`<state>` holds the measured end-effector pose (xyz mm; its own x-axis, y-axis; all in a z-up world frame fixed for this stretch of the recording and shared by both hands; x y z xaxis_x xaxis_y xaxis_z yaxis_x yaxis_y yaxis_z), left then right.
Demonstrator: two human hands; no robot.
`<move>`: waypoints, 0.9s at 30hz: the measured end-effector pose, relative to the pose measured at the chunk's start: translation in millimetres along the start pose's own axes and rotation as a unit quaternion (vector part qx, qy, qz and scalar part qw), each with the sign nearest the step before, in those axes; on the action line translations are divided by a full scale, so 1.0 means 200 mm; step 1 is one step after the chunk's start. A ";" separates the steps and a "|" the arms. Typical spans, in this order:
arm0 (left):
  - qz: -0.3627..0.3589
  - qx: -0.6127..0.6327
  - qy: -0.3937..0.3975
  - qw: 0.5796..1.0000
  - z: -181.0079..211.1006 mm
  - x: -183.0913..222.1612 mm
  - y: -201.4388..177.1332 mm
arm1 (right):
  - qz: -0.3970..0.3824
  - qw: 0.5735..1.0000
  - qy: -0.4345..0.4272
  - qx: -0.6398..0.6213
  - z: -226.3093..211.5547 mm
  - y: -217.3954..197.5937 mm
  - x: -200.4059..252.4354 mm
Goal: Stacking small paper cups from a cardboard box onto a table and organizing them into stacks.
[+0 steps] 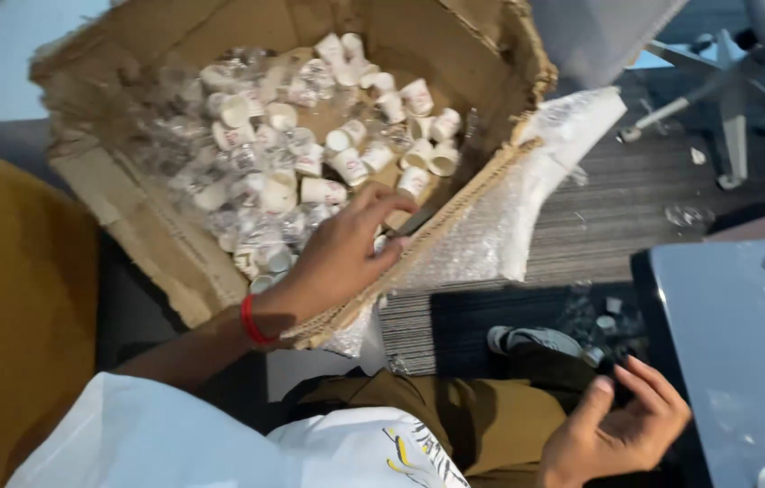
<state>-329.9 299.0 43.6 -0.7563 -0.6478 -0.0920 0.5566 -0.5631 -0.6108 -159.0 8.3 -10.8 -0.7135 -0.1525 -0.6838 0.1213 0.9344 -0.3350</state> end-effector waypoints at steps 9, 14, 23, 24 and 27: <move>-0.226 -0.315 -0.256 0.885 -1.11 -0.02 -0.36 | -0.418 0.846 -0.316 -0.099 -0.72 0.79 -0.10; -0.404 -0.334 -0.245 0.816 -1.23 -0.07 -0.23 | -0.602 0.761 -0.241 0.006 -0.72 1.18 -0.07; 0.096 -0.326 0.061 0.939 -0.90 -0.30 -0.44 | -0.744 0.649 -0.159 0.012 -0.41 1.61 0.11; 0.096 -0.326 0.061 0.938 -0.90 -0.26 -0.42 | -0.744 0.649 -0.159 0.011 -0.45 1.64 0.10; -0.290 -0.305 -0.100 0.902 -1.06 -0.13 -0.17 | -0.781 0.617 -0.017 0.090 -0.38 1.73 0.12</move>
<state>-402.1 445.0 -99.6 -0.7482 -0.4488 0.4887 -0.2510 -0.4903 -0.8346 -187.1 352.5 -94.5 -0.0423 -0.8318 0.5534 -0.6206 -0.4122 -0.6670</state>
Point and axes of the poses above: each hand's wrist, its own x-axis away from the middle knuckle, its own y-axis out of the palm, z = x × y, the point moved 2 cm from there along -x, towards the middle knuckle, and after that the axes turned 4 degrees about -y, right-handed, at the moved point
